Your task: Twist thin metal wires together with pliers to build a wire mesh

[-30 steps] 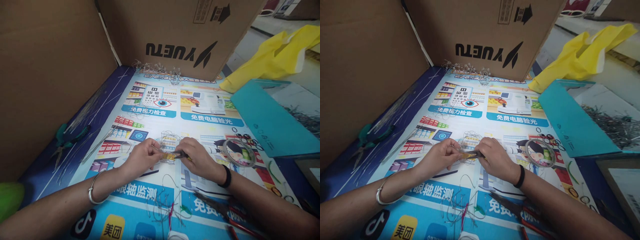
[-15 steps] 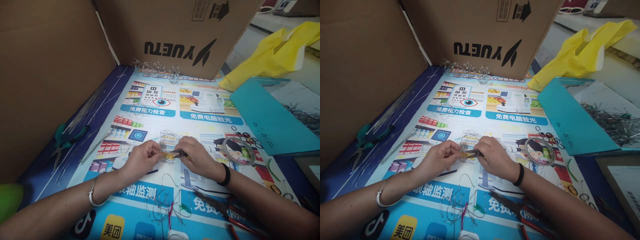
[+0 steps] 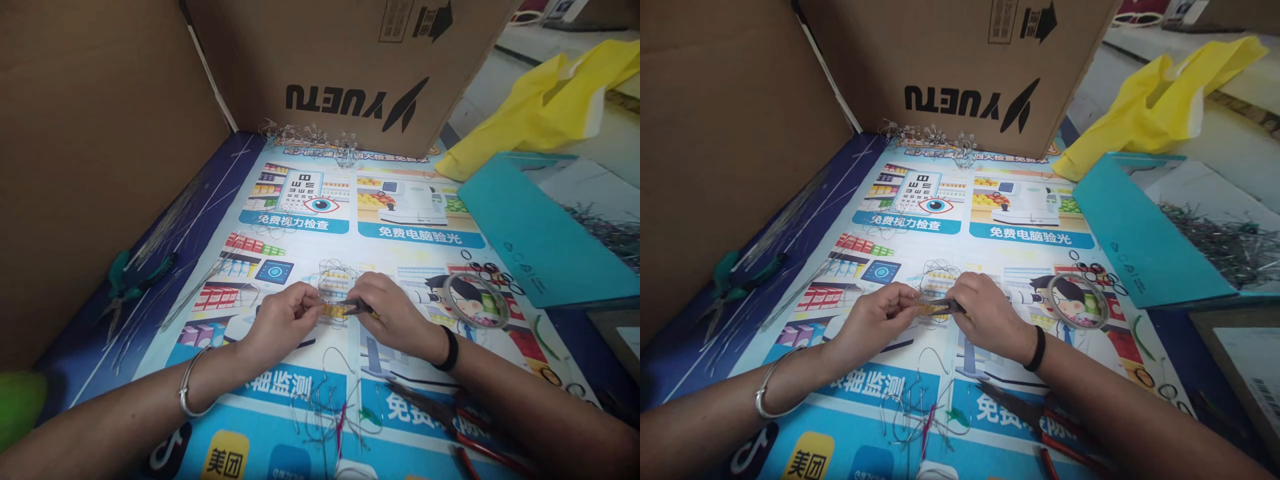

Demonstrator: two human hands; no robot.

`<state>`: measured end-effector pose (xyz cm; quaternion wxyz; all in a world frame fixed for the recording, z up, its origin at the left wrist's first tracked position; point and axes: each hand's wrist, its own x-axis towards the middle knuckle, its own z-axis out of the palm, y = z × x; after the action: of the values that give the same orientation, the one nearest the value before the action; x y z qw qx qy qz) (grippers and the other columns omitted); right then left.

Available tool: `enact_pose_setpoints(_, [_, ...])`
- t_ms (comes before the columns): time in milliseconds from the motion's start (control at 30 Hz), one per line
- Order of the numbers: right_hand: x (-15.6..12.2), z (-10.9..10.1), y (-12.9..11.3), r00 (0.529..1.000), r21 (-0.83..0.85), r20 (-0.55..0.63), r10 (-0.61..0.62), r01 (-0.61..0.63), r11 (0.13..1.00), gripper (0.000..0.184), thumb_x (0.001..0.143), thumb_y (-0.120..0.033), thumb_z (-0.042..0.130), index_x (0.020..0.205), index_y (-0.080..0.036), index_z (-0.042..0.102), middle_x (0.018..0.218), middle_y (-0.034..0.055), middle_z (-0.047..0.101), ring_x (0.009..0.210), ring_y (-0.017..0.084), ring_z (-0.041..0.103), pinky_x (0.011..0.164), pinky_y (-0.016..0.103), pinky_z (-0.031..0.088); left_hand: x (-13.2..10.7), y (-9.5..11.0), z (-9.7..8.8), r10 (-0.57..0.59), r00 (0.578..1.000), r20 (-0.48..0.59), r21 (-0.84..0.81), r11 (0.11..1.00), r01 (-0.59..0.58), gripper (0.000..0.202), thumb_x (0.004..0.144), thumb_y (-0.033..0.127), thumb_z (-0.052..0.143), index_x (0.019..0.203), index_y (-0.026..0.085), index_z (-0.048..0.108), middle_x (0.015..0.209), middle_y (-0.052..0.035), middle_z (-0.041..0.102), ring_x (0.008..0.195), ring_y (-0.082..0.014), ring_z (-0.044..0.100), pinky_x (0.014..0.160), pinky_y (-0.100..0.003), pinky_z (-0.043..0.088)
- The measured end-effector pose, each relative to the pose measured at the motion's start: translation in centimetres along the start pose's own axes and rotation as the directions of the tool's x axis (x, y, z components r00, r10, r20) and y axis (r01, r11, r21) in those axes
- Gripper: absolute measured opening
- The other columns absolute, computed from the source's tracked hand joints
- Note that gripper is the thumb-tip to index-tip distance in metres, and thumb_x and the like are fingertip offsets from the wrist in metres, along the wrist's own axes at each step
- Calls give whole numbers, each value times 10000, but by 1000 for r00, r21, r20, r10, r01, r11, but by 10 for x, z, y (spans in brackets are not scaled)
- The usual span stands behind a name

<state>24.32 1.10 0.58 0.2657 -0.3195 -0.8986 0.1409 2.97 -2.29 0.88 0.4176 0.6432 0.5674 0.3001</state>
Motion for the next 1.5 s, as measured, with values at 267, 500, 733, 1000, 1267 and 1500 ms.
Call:
enact_pose_setpoints(267, [1, 1, -1, 1000, 5, 6, 1, -2, 1000, 106, 815, -126, 451, 830, -168, 547, 777, 69, 558, 756, 182, 490, 666, 319, 406, 1, -3, 1, 16, 1000, -17, 1, 1000, -16, 108, 777, 245, 566, 861, 184, 597, 763, -6, 681, 698, -121, 638, 629, -214, 502])
enact_pose_setpoints(500, [0, 3, -1, 1000, 23, 18, 8, -8, 1000, 104, 819, -124, 461, 835, -161, 557, 782, 64, 551, 755, 173, 482, 675, 315, 397, 2, -2, 1, 3, 1000, -3, 37, 999, -2, 90, 774, 236, 549, 840, 179, 571, 705, 10, 646, 612, -94, 582, 557, -192, 450])
enact_pose_setpoints(733, [1, 3, -1, 999, 12, 18, 31, -31, 999, 104, 820, -132, 461, 842, -152, 561, 792, 71, 558, 756, 177, 484, 676, 321, 401, 3, 1, 0, -33, 999, 14, 12, 999, 33, 101, 762, 247, 551, 834, 176, 561, 705, 3, 646, 631, -103, 592, 569, -201, 452])
enact_pose_setpoints(1000, [1, 3, -4, 996, -17, 3, 90, -90, 996, 113, 790, -120, 474, 853, -160, 558, 820, 73, 563, 791, 189, 499, 696, 325, 409, 7, 4, -2, -41, 999, 4, 94, 995, 40, 159, 752, 207, 527, 910, 190, 514, 647, 36, 617, 562, -95, 558, 527, -199, 419])
enact_pose_setpoints(1267, [2, 3, -5, 996, -13, -30, 81, -81, 997, 121, 781, -96, 463, 843, -138, 558, 802, 83, 565, 773, 194, 498, 679, 327, 413, 11, 0, -3, 6, 999, 36, 181, 983, -12, 130, 772, 208, 532, 900, 202, 514, 705, 26, 652, 601, -114, 598, 534, -210, 446])
enact_pose_setpoints(1500, [2, 3, -4, 994, -5, -19, 103, -103, 995, 99, 797, -118, 470, 834, -138, 560, 798, 82, 563, 768, 192, 496, 680, 323, 408, 11, -2, -2, 175, 985, -16, 249, 954, -165, 127, 777, 156, 554, 897, 194, 560, 717, 22, 661, 638, -112, 618, 581, -219, 489])
